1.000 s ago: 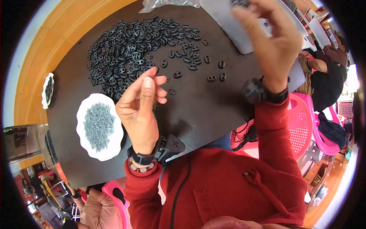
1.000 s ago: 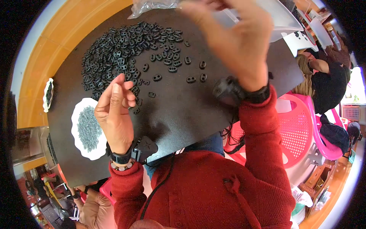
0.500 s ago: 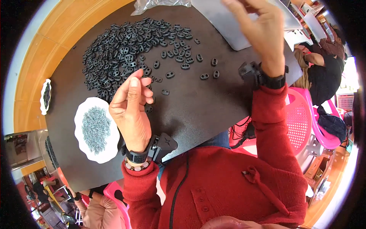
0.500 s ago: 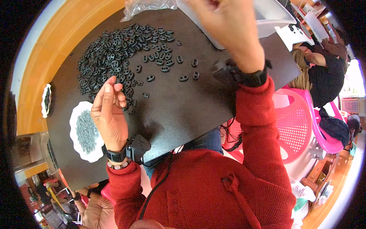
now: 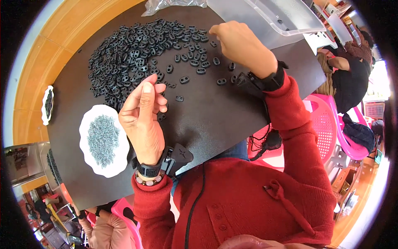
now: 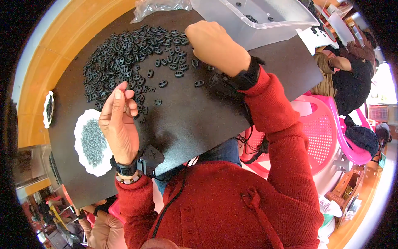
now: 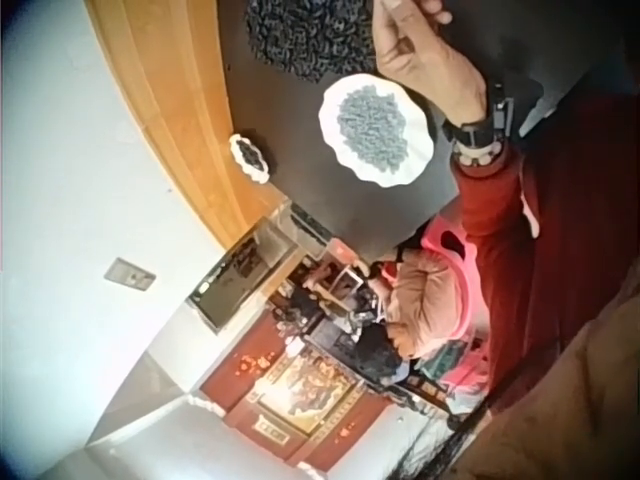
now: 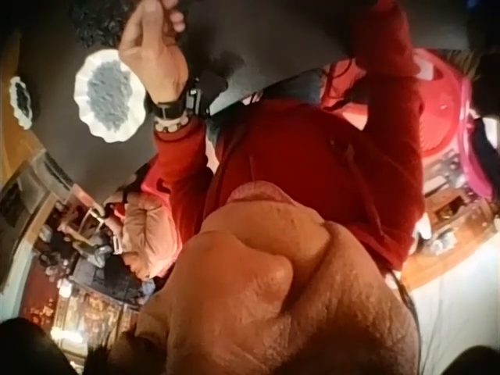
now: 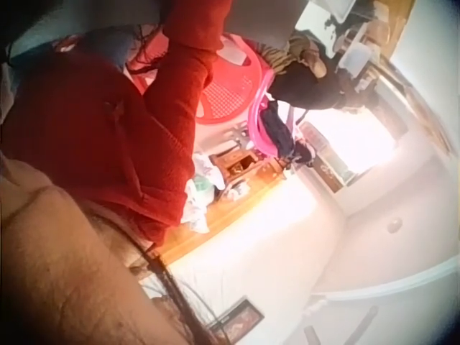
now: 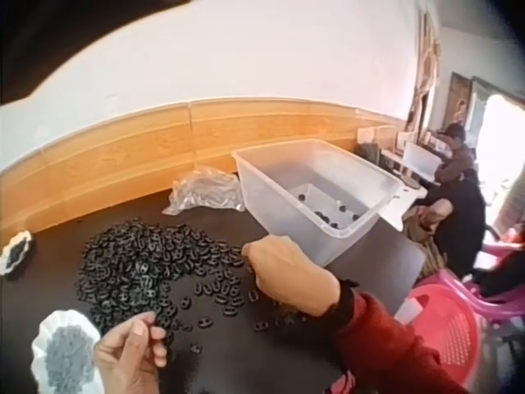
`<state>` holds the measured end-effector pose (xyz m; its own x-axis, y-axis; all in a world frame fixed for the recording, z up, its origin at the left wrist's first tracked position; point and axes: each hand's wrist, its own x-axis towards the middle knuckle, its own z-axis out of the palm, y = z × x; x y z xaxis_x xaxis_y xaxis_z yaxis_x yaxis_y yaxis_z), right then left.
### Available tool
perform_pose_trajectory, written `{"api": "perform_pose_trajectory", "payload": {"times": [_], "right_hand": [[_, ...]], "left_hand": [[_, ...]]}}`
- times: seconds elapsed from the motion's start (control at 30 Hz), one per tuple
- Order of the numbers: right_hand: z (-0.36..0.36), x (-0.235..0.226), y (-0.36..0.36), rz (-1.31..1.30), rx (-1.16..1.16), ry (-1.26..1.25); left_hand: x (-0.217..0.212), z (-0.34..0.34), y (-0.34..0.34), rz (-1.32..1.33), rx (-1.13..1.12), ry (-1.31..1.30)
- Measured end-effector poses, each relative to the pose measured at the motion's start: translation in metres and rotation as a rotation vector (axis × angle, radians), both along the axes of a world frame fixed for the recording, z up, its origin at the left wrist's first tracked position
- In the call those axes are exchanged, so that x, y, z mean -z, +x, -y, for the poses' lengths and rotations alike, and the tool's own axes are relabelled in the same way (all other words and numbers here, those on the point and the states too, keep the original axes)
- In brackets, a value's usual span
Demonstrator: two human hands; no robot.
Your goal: Inspecting and sorting small black components at a workstation.
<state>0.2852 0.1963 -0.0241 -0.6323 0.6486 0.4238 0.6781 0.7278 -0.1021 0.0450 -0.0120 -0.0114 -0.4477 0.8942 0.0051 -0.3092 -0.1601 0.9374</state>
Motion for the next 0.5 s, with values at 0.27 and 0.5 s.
{"api": "perform_pose_trajectory", "payload": {"times": [0.27, 0.5], "right_hand": [[0.0, 0.02, -0.02, 0.125, 0.105, -0.054], [0.005, 0.017, -0.025, 0.117, 0.094, -0.027]], "left_hand": [[0.0, 0.008, -0.005, 0.007, 0.007, 0.0], [-0.001, 0.012, -0.007, 0.004, -0.001, 0.002]]}}
